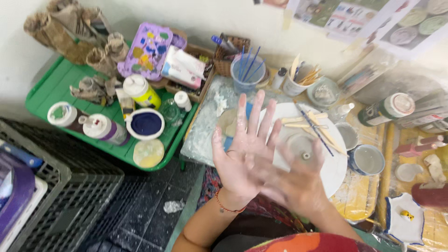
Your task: The person rolls small pieces of clay by hand, shapes them, and uses a thin wooden tool to attach them to the rim of a clay bowl on a pottery wheel.
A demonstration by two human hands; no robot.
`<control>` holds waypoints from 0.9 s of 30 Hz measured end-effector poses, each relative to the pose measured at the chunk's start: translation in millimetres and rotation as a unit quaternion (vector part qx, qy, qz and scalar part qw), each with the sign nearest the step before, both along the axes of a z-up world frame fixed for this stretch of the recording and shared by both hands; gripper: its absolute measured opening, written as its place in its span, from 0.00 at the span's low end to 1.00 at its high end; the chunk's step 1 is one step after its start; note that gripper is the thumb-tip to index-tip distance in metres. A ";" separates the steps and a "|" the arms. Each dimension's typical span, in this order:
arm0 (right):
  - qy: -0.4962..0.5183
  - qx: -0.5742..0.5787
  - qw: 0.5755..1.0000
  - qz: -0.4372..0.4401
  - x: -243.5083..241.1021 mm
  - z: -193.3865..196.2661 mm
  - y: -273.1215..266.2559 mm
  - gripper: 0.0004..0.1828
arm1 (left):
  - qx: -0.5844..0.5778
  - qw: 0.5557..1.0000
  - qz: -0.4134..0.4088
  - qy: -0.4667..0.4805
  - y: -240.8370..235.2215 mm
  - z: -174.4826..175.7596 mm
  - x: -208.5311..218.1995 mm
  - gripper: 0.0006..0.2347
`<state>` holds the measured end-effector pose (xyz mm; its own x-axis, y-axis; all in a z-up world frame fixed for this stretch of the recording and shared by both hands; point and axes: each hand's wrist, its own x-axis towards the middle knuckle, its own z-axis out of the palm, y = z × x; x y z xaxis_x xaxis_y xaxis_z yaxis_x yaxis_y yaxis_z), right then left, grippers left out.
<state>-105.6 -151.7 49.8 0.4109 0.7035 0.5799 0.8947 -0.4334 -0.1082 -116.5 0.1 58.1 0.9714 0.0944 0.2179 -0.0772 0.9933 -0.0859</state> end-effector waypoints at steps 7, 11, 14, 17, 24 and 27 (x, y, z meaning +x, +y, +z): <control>-0.094 -0.003 0.995 -0.010 -4.8 -0.1 -10.6 0.21 | -0.046 0.997 -0.058 -0.005 -7.6 -2.5 4.0 0.31; -0.081 0.019 0.996 0.032 -7.5 5.3 -18.6 0.18 | -0.013 0.999 -0.044 -0.015 -5.8 3.9 1.8 0.31; -0.093 0.015 0.995 0.036 -8.3 4.8 -15.1 0.20 | 0.017 0.998 -0.061 -0.009 -13.1 6.0 -6.0 0.31; -0.085 0.018 0.996 -0.010 -0.9 5.5 -23.6 0.21 | 0.020 0.997 -0.073 -0.034 -10.8 6.2 -5.9 0.32; -0.027 0.014 0.999 0.037 -7.6 -3.2 -21.2 0.34 | 0.032 0.996 -0.079 -0.028 -22.5 3.1 -0.3 0.31; -0.042 0.020 0.999 0.020 -4.3 0.3 -28.3 0.35 | 0.018 0.998 -0.065 0.017 -15.1 3.7 3.8 0.31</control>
<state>-109.9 -180.0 50.2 0.3316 0.6931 0.6400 0.9177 -0.3943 -0.0484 -112.6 -15.1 61.7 0.9816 -0.0410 0.1865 0.0510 0.9975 -0.0494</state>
